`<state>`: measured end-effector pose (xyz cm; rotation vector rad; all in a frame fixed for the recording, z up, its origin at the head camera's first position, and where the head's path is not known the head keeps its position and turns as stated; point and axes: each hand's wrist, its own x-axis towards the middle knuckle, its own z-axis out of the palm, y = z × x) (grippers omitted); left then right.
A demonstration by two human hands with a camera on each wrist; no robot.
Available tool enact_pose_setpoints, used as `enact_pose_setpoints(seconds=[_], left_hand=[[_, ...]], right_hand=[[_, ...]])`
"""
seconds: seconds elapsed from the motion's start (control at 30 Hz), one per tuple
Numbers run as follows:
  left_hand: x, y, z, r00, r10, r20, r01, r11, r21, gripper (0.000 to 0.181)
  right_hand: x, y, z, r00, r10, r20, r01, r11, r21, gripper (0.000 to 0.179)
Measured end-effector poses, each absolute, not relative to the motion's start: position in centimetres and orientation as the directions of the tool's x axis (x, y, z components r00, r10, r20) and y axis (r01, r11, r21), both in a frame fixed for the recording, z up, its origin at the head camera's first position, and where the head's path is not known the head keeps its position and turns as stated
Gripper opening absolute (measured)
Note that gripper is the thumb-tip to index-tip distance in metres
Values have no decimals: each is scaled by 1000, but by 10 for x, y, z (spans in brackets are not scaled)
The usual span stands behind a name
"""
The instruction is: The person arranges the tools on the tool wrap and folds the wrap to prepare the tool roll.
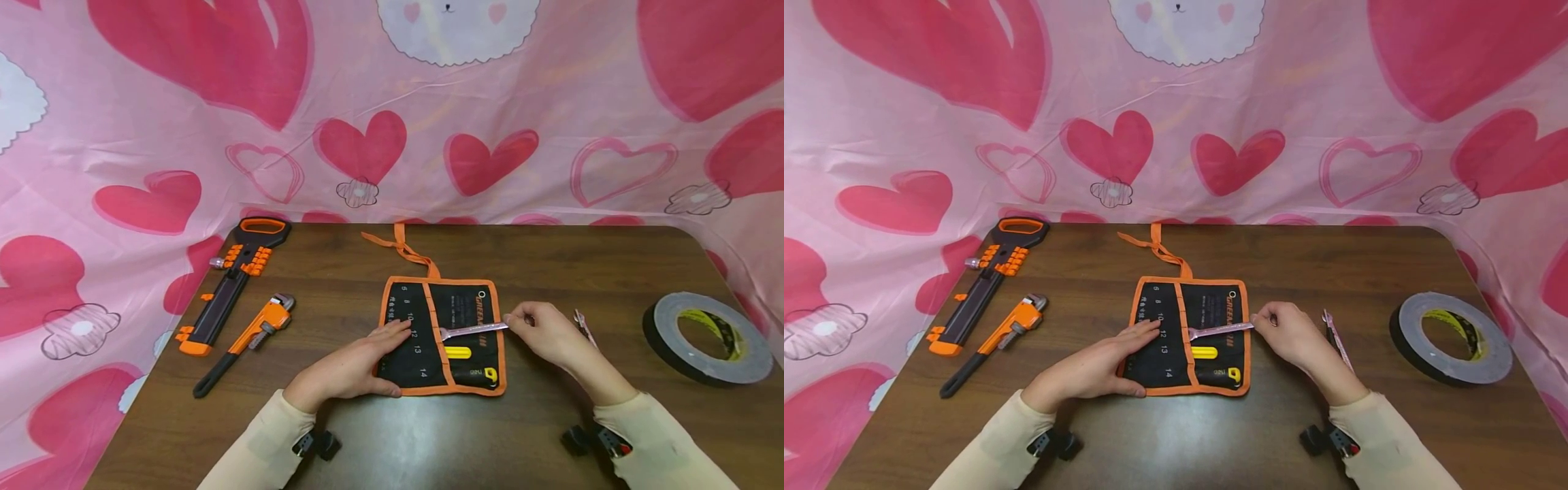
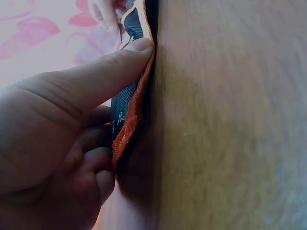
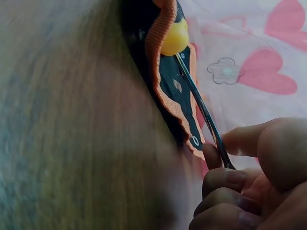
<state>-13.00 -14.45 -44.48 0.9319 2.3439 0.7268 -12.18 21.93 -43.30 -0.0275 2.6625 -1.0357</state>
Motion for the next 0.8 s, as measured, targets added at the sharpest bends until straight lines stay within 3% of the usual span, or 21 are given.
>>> enact_pose_setpoints(seconds=[0.2,0.33,0.6,0.8], left_hand=[[-130,-145,-446,-635,729,-256,461,623,632,99],[-130,-145,-446,-635,729,-255,463,624,630,99],[-130,-144,-445,-637,726,-259,458,626,631,99],[-130,-144,-445,-636,727,-258,461,626,629,99]], right_hand=[[-117,211,-434,-968,-113,-222,56,768,-638,27],[-113,214,-435,-966,-178,-187,-10,749,-663,28],[-112,226,-438,-961,-273,-52,-178,747,-640,14],[-112,229,-436,-960,-281,-2,-220,757,-615,20]])
